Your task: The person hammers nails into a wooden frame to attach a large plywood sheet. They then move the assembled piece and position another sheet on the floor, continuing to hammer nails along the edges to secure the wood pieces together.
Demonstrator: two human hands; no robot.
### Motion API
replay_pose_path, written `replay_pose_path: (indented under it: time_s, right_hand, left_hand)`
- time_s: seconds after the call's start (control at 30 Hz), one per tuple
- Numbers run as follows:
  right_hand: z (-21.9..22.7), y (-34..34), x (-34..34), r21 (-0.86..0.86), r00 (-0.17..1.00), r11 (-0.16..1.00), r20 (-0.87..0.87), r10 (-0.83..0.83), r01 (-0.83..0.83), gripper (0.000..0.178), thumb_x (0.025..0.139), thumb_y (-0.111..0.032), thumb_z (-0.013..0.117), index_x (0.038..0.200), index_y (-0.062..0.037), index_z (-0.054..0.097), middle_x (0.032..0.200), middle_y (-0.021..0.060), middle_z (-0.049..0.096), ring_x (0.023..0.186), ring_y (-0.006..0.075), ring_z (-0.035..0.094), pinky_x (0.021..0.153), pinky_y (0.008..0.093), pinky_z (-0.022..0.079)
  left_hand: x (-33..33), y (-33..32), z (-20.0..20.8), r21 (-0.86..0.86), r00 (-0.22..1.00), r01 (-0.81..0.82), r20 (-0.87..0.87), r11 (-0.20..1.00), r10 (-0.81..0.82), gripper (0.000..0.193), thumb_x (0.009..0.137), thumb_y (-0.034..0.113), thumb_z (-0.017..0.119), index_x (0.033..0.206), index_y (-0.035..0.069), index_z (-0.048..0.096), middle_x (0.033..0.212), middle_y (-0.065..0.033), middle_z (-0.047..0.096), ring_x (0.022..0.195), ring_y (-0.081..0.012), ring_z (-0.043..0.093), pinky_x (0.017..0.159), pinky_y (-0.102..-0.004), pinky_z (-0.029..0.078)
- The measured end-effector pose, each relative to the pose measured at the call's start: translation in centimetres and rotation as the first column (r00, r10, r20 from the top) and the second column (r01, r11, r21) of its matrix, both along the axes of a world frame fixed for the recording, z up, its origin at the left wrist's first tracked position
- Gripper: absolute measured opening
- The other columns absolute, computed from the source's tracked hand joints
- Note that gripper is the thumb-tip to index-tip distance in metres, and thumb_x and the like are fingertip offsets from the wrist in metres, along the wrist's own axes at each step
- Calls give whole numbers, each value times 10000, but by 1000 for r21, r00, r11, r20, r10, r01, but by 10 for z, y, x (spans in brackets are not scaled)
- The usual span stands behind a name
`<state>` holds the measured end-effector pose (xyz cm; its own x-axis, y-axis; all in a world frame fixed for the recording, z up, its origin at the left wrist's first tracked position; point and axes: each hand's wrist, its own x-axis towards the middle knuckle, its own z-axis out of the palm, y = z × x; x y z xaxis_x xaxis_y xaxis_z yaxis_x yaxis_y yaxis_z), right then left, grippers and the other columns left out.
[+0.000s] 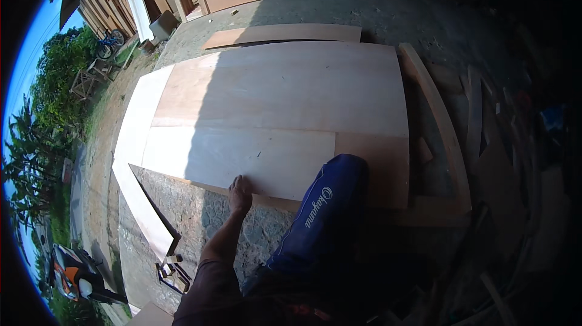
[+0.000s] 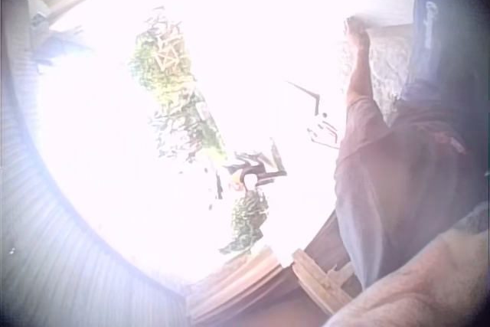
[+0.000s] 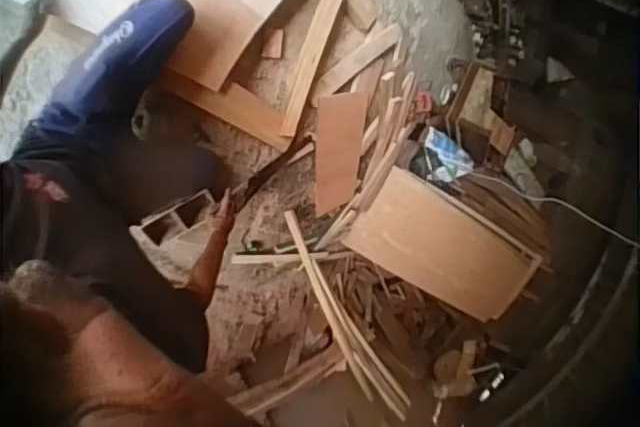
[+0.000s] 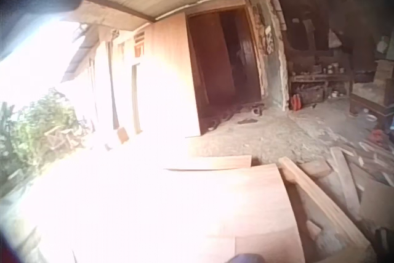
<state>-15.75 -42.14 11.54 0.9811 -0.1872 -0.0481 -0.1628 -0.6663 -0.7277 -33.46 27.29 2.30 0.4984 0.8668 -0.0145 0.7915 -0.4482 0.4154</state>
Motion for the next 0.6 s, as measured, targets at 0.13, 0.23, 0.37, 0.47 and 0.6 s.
replay_pose_path:
  time_s: [0.13, 0.23, 0.37, 0.47, 0.6]
  right_hand:
    - [-2, -6, 2, -89, 999, 996, -20, -32, 30, 398, 982, -176, 546, 1336, 5, 553, 1349, 165, 579, 1263, 303, 537, 1046, 429, 427]
    - [-2, -10, 9, -146, 999, 988, -23, -46, 42, 400, 981, -189, 549, 1333, 2, 556, 1342, 166, 582, 1259, 303, 538, 1048, 428, 424]
    - [-2, -8, 17, -220, 996, 973, -21, -82, 75, 403, 981, -207, 553, 1328, -2, 560, 1332, 167, 587, 1253, 302, 539, 1051, 427, 421]
    - [-4, -9, 21, -263, 994, 962, -51, -96, 79, 406, 980, -220, 556, 1324, -5, 564, 1324, 168, 590, 1249, 302, 540, 1052, 427, 418]
    - [-7, -12, 28, -331, 987, 942, -118, -105, 61, 409, 979, -238, 560, 1319, -9, 568, 1314, 169, 595, 1244, 301, 542, 1055, 426, 415]
  left_hand:
    - [42, 32, -1, 60, 977, -8, 215, 998, -6, 302, 891, 243, 583, 1098, 34, 652, 1072, -196, 665, 1034, -391, 607, 895, -469, 482]
    - [86, 48, -2, 6, 960, 16, 278, 1000, -17, 243, 840, 186, 618, 1034, 44, 656, 1001, -204, 667, 967, -405, 621, 834, -479, 497]
    - [118, 53, -3, -26, 992, -15, 123, 1000, 18, 125, 820, 115, 590, 911, 34, 615, 919, -217, 649, 938, -422, 614, 826, -494, 497]
    - [123, 48, -3, 14, 999, -28, 27, 1000, 28, 126, 808, 76, 563, 919, 28, 598, 906, -226, 644, 938, -417, 604, 810, -514, 488]
    - [141, 46, -2, -35, 990, 108, 97, 993, -104, 195, 829, 63, 519, 989, 24, 623, 946, -231, 641, 942, -405, 595, 820, -509, 479]
